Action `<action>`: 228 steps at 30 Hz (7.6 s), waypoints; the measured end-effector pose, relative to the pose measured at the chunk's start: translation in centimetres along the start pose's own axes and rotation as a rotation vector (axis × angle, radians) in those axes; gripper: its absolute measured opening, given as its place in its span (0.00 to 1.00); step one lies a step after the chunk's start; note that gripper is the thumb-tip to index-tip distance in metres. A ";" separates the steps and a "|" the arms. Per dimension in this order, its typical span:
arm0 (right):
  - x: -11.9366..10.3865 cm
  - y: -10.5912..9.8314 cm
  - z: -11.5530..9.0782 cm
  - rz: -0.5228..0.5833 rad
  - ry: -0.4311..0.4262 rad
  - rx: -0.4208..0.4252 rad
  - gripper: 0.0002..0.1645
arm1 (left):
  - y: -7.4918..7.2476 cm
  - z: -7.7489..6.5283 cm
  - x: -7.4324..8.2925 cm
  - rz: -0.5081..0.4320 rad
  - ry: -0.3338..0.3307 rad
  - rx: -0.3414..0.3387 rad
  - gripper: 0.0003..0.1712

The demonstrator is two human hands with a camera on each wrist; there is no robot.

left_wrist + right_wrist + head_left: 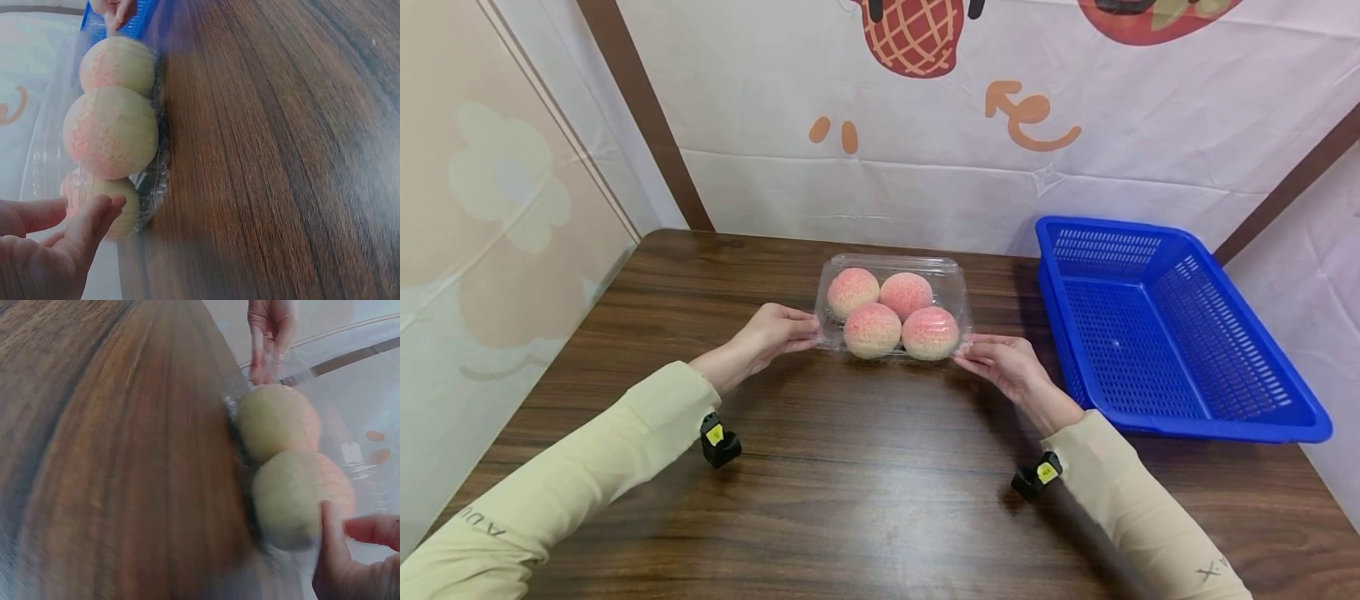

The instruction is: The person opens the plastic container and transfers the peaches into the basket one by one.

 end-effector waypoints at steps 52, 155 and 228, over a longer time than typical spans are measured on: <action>-1.0 0.4 -0.7 -0.272 -0.002 0.070 0.27 | -0.4 -0.1 0.6 -0.002 -0.030 -0.056 0.23; -3.8 6.1 -0.6 -1.339 -0.755 0.076 0.25 | -0.1 0.6 -0.2 -0.028 -0.043 -0.094 0.24; -3.0 9.8 4.1 -1.819 -0.164 -0.282 0.30 | -0.2 0.7 -0.2 -0.026 -0.045 -0.091 0.24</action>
Point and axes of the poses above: each hand's wrist, its own z-axis towards the middle knuckle, its own y-axis out of the palm, x = y × z, the point moved 5 cm from there along z, towards the middle knuckle, and after that the axes turned 1 degree about -z, right-handed, at the moved point
